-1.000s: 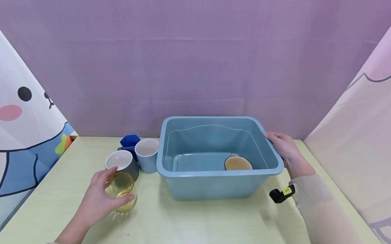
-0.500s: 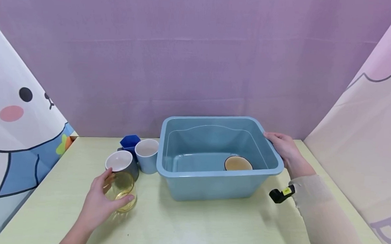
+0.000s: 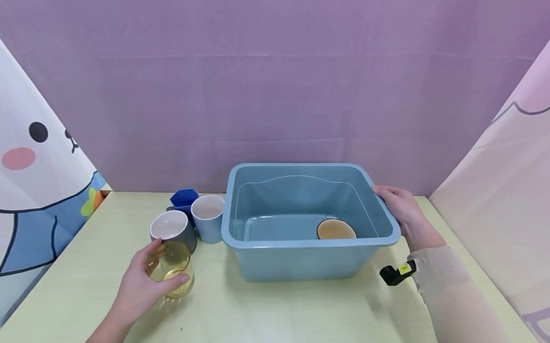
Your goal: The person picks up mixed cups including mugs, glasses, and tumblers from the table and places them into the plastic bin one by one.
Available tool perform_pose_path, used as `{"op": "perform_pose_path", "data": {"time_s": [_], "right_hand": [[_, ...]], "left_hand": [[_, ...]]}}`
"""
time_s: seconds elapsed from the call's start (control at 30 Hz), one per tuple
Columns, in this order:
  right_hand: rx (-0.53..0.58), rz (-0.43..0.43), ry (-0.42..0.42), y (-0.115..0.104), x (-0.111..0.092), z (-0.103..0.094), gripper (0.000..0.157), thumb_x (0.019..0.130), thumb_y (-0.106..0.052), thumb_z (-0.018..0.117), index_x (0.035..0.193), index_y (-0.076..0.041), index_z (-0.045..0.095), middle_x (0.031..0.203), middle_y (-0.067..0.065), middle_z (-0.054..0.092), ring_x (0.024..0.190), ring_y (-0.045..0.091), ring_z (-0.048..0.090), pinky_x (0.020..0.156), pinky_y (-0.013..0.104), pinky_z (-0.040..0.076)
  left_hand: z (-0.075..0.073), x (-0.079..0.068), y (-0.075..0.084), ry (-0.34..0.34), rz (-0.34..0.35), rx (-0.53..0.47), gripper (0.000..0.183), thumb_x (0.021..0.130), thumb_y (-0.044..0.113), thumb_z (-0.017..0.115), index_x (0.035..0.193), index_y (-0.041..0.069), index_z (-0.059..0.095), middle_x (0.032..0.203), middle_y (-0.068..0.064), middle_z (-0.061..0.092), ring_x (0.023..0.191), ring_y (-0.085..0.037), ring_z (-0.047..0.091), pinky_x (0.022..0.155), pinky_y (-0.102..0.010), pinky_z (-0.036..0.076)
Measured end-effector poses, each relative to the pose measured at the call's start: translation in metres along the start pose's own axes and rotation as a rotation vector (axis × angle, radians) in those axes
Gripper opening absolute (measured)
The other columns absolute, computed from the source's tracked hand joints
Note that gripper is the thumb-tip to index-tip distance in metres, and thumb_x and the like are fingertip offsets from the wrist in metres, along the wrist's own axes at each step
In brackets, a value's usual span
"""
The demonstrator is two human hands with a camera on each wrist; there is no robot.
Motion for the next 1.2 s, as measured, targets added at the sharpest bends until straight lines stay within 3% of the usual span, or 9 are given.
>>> {"op": "perform_pose_path", "data": {"time_s": [0.23, 0.5, 0.67, 0.8, 0.93, 1.2], "right_hand": [[0.007, 0.004, 0.002, 0.002, 0.003, -0.001, 0.063, 0.095, -0.038, 0.052, 0.142, 0.002, 0.037, 0.076, -0.016, 0.062, 0.065, 0.000, 0.062, 0.061, 0.020, 0.055], [-0.006, -0.006, 0.002, 0.003, 0.004, 0.000, 0.065, 0.094, -0.041, 0.053, 0.141, 0.002, 0.039, 0.076, -0.017, 0.062, 0.065, 0.000, 0.062, 0.062, 0.020, 0.055], [0.003, -0.004, 0.001, 0.004, 0.003, 0.001, 0.063, 0.093, -0.043, 0.055, 0.138, 0.001, 0.043, 0.077, -0.016, 0.062, 0.067, 0.000, 0.063, 0.064, 0.020, 0.055], [-0.004, 0.007, -0.001, 0.005, 0.003, 0.002, 0.063, 0.094, -0.043, 0.054, 0.138, 0.000, 0.043, 0.079, -0.016, 0.062, 0.068, 0.000, 0.063, 0.066, 0.020, 0.055], [-0.014, 0.010, -0.007, 0.004, 0.003, 0.003, 0.065, 0.094, -0.043, 0.053, 0.140, 0.001, 0.041, 0.079, -0.016, 0.062, 0.069, 0.000, 0.063, 0.067, 0.020, 0.055], [-0.001, -0.001, -0.032, 0.004, 0.006, 0.003, 0.062, 0.094, -0.040, 0.054, 0.137, 0.002, 0.043, 0.079, -0.015, 0.063, 0.069, 0.000, 0.063, 0.066, 0.020, 0.055]], "left_hand": [[0.002, 0.001, -0.006, -0.022, -0.047, -0.023, 0.113, 0.069, 0.036, 0.084, 0.150, 0.001, 0.012, 0.148, -0.023, 0.032, 0.134, -0.037, 0.036, 0.109, -0.053, 0.031], [0.004, 0.002, -0.011, -0.017, -0.050, -0.036, 0.110, 0.069, 0.032, 0.084, 0.148, 0.002, 0.014, 0.147, -0.022, 0.035, 0.134, -0.035, 0.036, 0.110, -0.050, 0.031], [0.003, 0.002, -0.015, -0.001, -0.065, -0.007, 0.109, 0.068, 0.037, 0.084, 0.148, 0.003, 0.017, 0.145, -0.018, 0.039, 0.132, -0.031, 0.040, 0.104, -0.020, 0.039], [0.001, 0.001, -0.015, 0.009, -0.078, 0.000, 0.109, 0.068, 0.039, 0.083, 0.148, 0.003, 0.018, 0.145, -0.018, 0.039, 0.131, -0.031, 0.041, 0.101, -0.014, 0.039], [0.000, 0.001, -0.013, 0.020, -0.063, -0.015, 0.106, 0.069, 0.036, 0.084, 0.147, 0.003, 0.020, 0.144, -0.018, 0.041, 0.130, -0.029, 0.042, 0.088, 0.002, 0.032], [0.001, 0.003, -0.013, 0.002, -0.064, 0.006, 0.111, 0.068, 0.042, 0.083, 0.149, 0.004, 0.018, 0.145, -0.018, 0.040, 0.130, -0.030, 0.042, 0.081, 0.006, 0.028]]}}
Point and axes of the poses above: each hand's wrist, its own x-axis towards the middle knuckle, its own z-axis out of the palm, y = z × x, the point moved 10 cm from there along x, towards the middle knuckle
